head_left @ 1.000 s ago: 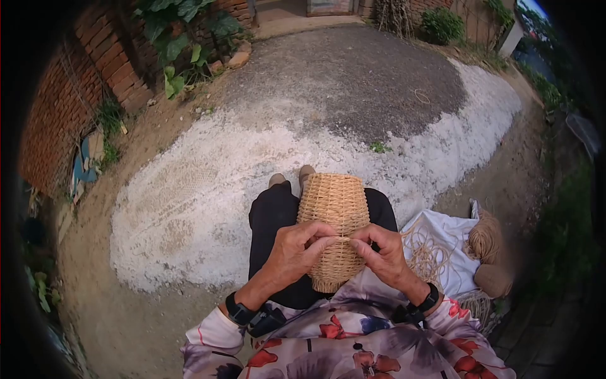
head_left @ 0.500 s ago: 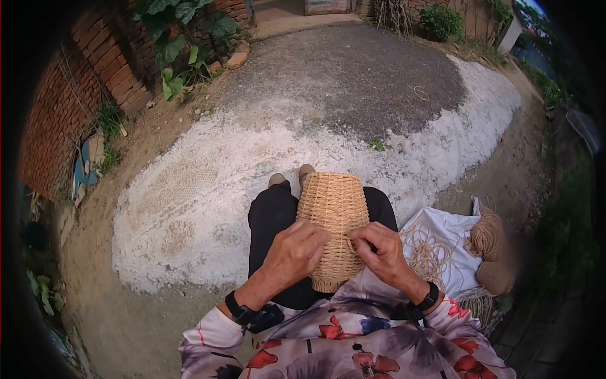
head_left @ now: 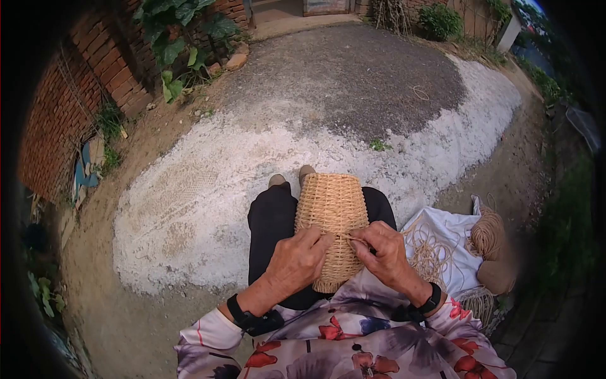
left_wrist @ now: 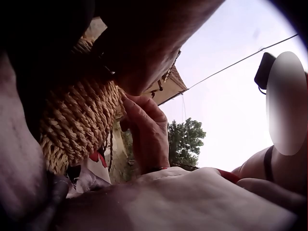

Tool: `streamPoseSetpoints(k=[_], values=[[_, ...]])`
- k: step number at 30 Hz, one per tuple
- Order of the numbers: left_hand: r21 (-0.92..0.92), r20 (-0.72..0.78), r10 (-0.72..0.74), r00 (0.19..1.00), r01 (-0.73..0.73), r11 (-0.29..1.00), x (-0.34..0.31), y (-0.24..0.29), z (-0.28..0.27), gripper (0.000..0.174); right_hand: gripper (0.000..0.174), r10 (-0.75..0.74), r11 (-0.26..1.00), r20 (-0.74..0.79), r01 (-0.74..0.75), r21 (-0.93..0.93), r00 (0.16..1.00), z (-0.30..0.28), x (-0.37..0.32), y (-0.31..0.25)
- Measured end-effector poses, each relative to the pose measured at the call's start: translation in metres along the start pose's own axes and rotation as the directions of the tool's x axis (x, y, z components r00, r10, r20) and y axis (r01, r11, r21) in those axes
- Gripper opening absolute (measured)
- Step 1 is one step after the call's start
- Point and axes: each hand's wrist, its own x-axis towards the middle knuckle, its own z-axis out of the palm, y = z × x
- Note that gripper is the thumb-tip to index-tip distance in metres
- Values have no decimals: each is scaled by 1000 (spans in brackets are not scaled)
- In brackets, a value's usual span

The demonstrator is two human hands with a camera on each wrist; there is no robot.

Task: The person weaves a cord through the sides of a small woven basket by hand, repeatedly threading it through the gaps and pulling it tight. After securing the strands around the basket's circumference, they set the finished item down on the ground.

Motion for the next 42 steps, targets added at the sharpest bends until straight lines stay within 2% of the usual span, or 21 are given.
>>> streamPoseSetpoints(k=[3,6,8,11,15,17,21,22,23,24,26,30,31,33,37,39,40,42], values=[[40,13,-19,1000,19,999,3,8,-6,32,13,-8,999,13,9,-43,1000,-1,0,1],[45,80,-49,996,45,998,10,10,-10,28,11,-10,998,31,12,-67,999,-1,1,0],[89,175,-94,980,79,993,15,9,-11,21,10,-30,998,32,32,-56,999,-1,4,0],[19,229,-137,964,136,990,25,3,-15,17,10,-40,997,35,42,-58,999,2,6,-2],[25,231,-109,967,106,994,21,10,-19,13,11,-33,997,73,38,-66,997,2,7,-4],[109,240,-147,959,124,986,16,16,-16,12,10,-31,998,58,35,-61,998,3,7,-3],[133,295,-147,944,112,985,20,9,-15,13,10,-40,997,36,43,-62,999,7,9,-2],[-110,226,-170,959,199,974,17,1,-13,12,10,-46,997,38,48,-65,998,6,11,-2],[-351,166,-206,964,253,901,14,-7,-11,12,9,-48,996,54,52,-73,997,5,13,-3],[-350,167,-202,965,250,903,8,-14,-8,12,8,-46,995,68,51,-81,997,5,13,-4],[-390,-57,-437,898,383,837,-8,-20,-3,9,8,-33,996,99,40,-76,995,3,16,-4],[-398,-59,-447,893,390,831,-11,-6,5,9,8,-4,998,130,12,-64,991,17,16,-3],[-361,-108,-441,891,378,853,-12,-6,8,10,8,-8,998,131,17,-67,991,21,18,-6],[-328,-158,-431,888,365,871,-12,-4,9,11,8,92,988,160,-71,-135,983,25,18,-10],[-308,-168,-412,895,349,885,-14,-3,9,13,11,118,985,170,-93,-145,978,22,15,-18],[-318,-175,-402,899,334,887,-15,-3,10,15,16,165,973,300,-106,-203,940,12,17,-26],[-328,-167,-402,900,334,884,-16,-4,11,15,16,164,972,299,-103,-211,940,11,17,-28],[-344,-164,-400,902,328,880,-15,-4,13,15,27,268,946,446,-146,-289,854,10,19,-31]])
